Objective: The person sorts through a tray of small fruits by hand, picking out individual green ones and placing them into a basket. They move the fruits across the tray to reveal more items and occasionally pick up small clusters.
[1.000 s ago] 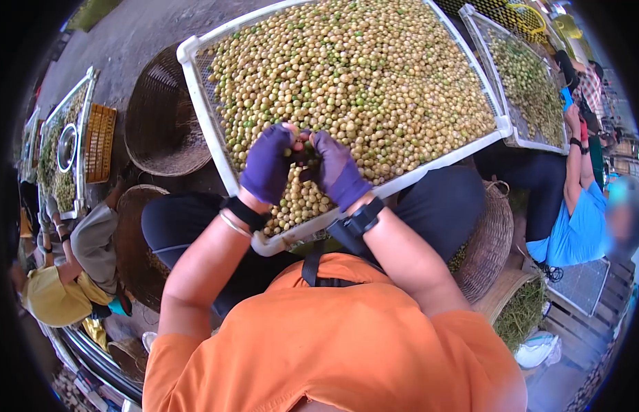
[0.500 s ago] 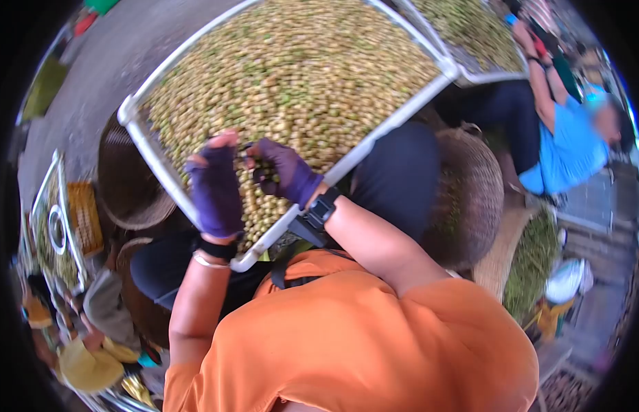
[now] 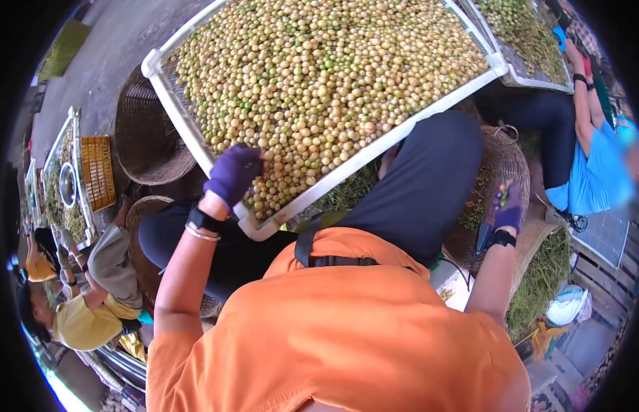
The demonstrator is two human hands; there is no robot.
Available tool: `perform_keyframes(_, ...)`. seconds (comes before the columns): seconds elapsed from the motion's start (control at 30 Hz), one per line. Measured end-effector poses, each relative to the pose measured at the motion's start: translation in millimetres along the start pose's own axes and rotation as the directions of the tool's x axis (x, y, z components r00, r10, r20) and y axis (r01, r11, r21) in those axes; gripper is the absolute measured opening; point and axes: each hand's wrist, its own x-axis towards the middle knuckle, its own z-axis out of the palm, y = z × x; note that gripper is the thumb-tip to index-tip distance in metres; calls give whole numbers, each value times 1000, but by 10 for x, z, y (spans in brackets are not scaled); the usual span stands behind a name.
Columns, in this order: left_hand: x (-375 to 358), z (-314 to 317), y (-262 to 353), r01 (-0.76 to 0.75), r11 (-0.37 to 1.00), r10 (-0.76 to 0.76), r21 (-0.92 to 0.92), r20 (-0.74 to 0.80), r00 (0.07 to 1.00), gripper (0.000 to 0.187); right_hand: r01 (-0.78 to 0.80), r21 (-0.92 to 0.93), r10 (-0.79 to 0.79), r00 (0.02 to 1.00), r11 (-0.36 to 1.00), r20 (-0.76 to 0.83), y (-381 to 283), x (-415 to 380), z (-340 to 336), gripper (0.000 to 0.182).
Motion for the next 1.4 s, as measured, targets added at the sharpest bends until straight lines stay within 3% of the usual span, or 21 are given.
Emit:
perform_keyframes(0.1,-98,182,144,-65,967,47,246,78,996,16,-229,-164,171,937,959,-306,-208,-595,423,43)
perform_keyframes(0.13,-115,165,210,-53,933,0,356,148,989,17,-29,-322,-50,971,946,-232,-154,-183,168,46)
perform_keyframes(0.2,-166,152,245,-81,897,-10,435,201,979,17,370,-582,-482,875,724,-45,-42,637,-342,51)
perform_keyframes(0.27,-216,144,154,-66,963,41,263,99,994,16,410,-488,-438,897,771,63,-868,-199,506,54)
perform_keyframes(0.33,-58,-75,173,108,970,-144,219,158,977,15,631,-265,-526,764,729,373,-1386,-859,1247,47)
perform_keyframes(0.47,301,-170,-359,150,988,-153,-30,-184,971,15,635,64,-484,516,770,707,-1664,-1759,2644,33)
perform_keyframes(0.53,432,-161,-364,87,996,-69,32,-373,925,16,692,-11,-337,366,722,868,-1539,-2176,3351,25)
perform_keyframes(0.57,468,-171,-338,43,999,-29,32,-346,938,21,744,-55,-215,262,666,941,-1340,-2135,3710,20)
perform_keyframes(0.6,497,-230,-233,90,991,-64,95,-244,968,22,825,-16,-225,173,565,959,-1108,-2238,4020,25)
perform_keyframes(0.63,539,-213,-220,102,981,-68,163,-204,977,21,923,86,-292,29,374,956,-793,-2192,4327,25)
perform_keyframes(0.7,646,-102,-273,170,934,-133,315,-135,982,20,993,106,-174,-94,61,980,-284,-2160,4748,21)
perform_keyframes(0.73,678,3,-370,161,917,-107,366,-166,980,20,992,87,-168,-102,-93,981,-17,-2144,4829,17)
perform_keyframes(0.9,597,-155,-150,248,932,-217,264,-141,966,24,980,113,-228,-149,-167,962,434,-2091,4901,13)
perform_keyframes(1.0,642,-50,-231,231,930,-175,285,-210,962,31,979,192,-249,-205,-75,947,420,-1979,4877,14)
perform_keyframes(1.03,649,-64,-200,244,930,-199,276,-180,963,31,983,177,-149,-181,-38,972,354,-1941,4871,20)
perform_keyframes(1.13,654,-4,-266,195,920,-132,340,-200,971,22,927,-52,-97,94,370,991,-29,-1970,4688,26)
perform_keyframes(1.17,633,-6,-263,181,927,-95,328,-263,960,23,902,-101,-109,160,421,981,-179,-1979,4632,32)
perform_keyframes(1.2,618,-2,-253,180,935,-99,305,-263,960,24,901,-105,-142,180,422,973,-297,-1966,4586,31)
perform_keyframes(1.27,580,-80,-192,174,949,-104,263,-259,960,25,893,-197,-30,228,404,973,-677,-2066,4459,30)
perform_keyframes(1.33,563,-79,-192,167,963,-117,210,-232,966,25,877,-86,-172,188,472,967,-917,-2176,4241,30)
perform_keyframes(1.4,508,-108,-161,158,976,-121,152,-227,966,25,851,-91,-189,218,518,957,-1313,-2421,3936,32)
